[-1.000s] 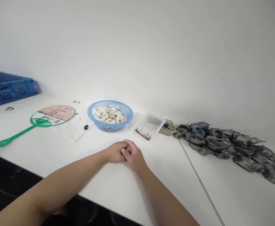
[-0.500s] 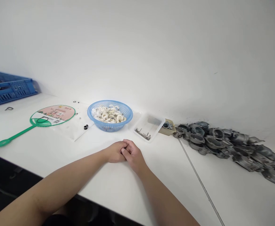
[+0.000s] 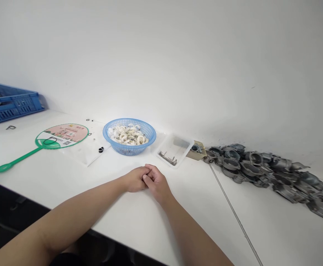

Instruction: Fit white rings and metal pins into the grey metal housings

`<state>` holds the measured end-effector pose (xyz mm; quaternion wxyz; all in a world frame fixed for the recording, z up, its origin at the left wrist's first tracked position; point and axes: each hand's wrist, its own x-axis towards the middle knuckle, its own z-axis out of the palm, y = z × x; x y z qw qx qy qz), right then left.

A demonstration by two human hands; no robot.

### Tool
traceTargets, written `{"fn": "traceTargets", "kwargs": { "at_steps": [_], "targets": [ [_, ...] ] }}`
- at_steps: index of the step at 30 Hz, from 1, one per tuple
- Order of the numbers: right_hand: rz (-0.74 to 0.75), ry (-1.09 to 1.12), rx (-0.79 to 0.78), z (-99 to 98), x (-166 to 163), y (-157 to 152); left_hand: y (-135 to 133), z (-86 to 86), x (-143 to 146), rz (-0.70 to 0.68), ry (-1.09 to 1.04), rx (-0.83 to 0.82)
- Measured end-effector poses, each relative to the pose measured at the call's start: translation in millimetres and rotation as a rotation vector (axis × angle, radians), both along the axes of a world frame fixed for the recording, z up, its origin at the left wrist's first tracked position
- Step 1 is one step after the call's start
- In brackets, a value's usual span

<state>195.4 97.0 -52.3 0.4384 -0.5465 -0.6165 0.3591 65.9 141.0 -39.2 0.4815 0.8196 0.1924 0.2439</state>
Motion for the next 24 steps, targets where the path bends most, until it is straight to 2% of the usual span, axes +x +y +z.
{"fn": "traceTargets", "kwargs": {
  "at_steps": [9,14,24],
  "targets": [
    [0.012,-0.011,0.007,-0.2,2,0,4,-8.6,1,0.015,0.003,0.006],
    [-0.029,-0.002,0.014,-3.6,3,2,5,-12.6,2,0.064,0.011,0.043],
    [-0.041,0.002,-0.027,-1.3,4,3,2,-6.1,6,0.043,0.049,0.073]
  ]
}}
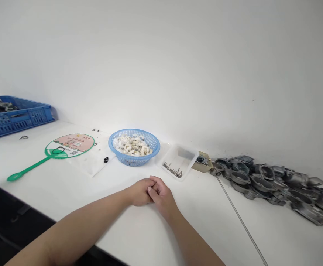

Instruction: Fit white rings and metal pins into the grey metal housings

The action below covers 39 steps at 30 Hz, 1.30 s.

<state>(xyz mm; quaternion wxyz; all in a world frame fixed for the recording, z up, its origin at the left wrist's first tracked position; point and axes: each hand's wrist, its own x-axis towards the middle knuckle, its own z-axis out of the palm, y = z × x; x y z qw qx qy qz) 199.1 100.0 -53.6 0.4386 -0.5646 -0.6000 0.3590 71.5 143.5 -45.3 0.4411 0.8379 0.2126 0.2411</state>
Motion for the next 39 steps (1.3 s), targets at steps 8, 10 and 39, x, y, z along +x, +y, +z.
{"fn": "traceTargets", "kwargs": {
  "at_steps": [8,10,39],
  "targets": [
    [-0.005,0.001,0.049,-5.6,2,3,4,-3.7,0,0.006,0.019,0.043],
    [-0.003,0.002,0.049,-4.8,1,3,5,-5.4,0,0.021,0.018,0.075],
    [-0.083,-0.029,0.010,22.6,-6,10,6,19.0,-9,0.214,0.192,0.264]
  ]
}}
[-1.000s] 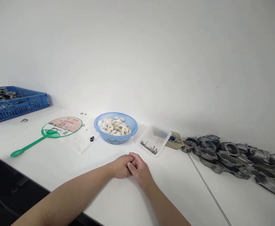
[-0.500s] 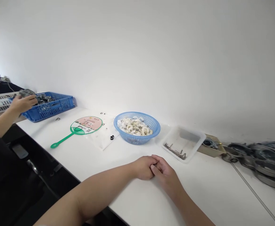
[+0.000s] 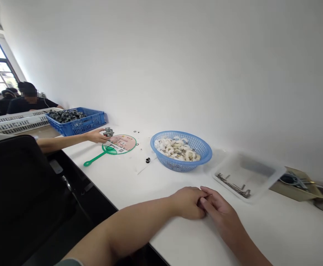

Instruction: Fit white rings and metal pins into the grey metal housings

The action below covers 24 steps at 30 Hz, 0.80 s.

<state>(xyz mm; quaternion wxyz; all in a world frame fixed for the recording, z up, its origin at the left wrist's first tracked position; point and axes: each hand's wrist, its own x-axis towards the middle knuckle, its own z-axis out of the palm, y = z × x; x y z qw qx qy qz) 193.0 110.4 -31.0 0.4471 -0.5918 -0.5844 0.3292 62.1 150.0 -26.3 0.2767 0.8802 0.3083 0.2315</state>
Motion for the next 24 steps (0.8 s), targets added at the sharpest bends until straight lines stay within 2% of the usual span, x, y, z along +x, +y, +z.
{"fn": "traceTargets", "kwargs": {
  "at_steps": [2,5,8,10,12,14,15,19,24],
  "targets": [
    [-0.003,0.019,-0.004,0.2,2,1,-7,3.0,-8,0.089,-0.074,-0.040],
    [-0.025,0.089,-0.027,0.0,3,2,-18,2.9,-31,0.255,-0.306,-0.091],
    [-0.042,0.117,-0.033,-1.9,4,3,-20,-1.2,-68,0.440,-0.501,-0.044],
    [-0.058,0.116,-0.026,-4.1,5,5,-14,-4.3,-101,0.598,-0.517,-0.029],
    [-0.067,0.122,-0.017,-6.9,6,8,-3,-7.1,-135,0.766,-0.480,-0.022],
    [-0.057,0.129,-0.002,-10.1,8,10,10,-10.0,-168,0.915,-0.354,-0.051],
    [-0.052,0.133,0.004,-11.8,9,12,17,-11.6,-183,0.951,-0.323,-0.062],
    [-0.082,0.154,0.024,-18.9,11,17,41,-17.8,-225,1.033,-0.197,-0.082],
    [-0.120,0.186,0.052,-22.0,12,20,63,-15.6,-238,1.047,-0.014,-0.031]
  ]
}}
